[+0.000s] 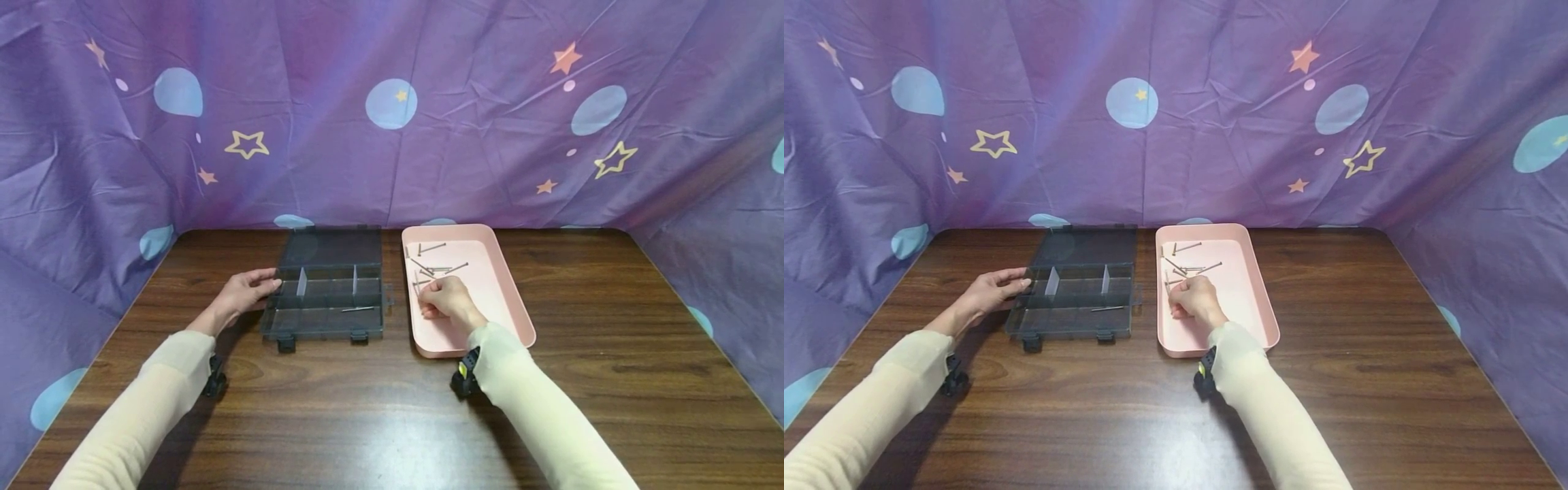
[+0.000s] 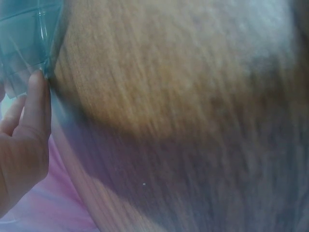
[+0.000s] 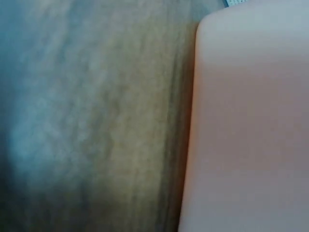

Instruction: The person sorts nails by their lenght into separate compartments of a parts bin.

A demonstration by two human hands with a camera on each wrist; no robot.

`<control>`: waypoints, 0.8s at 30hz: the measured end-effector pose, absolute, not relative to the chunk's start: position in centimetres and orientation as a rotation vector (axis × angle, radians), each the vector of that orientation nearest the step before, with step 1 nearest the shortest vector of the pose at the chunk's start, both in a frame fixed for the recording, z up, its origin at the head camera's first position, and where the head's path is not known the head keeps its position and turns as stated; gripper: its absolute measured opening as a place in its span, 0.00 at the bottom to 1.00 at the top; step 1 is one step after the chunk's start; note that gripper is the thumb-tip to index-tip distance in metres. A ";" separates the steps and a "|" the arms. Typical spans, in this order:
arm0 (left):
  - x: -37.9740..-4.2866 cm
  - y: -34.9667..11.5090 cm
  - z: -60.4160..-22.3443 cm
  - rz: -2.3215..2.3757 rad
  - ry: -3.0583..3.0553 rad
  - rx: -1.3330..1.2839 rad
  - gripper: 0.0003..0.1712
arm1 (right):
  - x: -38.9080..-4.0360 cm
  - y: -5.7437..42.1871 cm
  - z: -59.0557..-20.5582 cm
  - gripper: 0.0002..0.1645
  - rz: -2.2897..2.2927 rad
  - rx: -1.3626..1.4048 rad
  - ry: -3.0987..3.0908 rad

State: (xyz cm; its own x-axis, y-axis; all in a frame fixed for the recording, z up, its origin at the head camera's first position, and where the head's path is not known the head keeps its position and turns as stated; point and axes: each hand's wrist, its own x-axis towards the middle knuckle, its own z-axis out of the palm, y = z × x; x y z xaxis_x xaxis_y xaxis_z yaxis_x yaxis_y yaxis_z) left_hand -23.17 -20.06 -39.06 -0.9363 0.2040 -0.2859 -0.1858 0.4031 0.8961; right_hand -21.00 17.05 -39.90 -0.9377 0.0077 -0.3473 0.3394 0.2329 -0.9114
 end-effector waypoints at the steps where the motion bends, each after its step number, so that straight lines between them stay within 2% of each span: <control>1: -23.2 -20.1 -39.0 1.544 2.313 0.014 0.35 | -21.0 17.1 -39.9 0.04 -1.769 0.328 2.232; 24: -23.1 -20.0 -39.0 1.552 2.327 0.032 0.34 | -20.7 17.4 -39.5 0.05 -1.841 0.334 2.221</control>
State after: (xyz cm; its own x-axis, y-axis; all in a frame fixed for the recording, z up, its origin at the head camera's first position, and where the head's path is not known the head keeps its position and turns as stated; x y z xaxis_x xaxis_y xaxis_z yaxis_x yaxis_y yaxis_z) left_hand -23.12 -20.00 -39.05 -0.9410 0.2057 -0.2687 -0.1691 0.4018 0.9000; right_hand -20.71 17.43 -39.54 -0.9458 0.0245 -0.3239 0.3228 0.1813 -0.9289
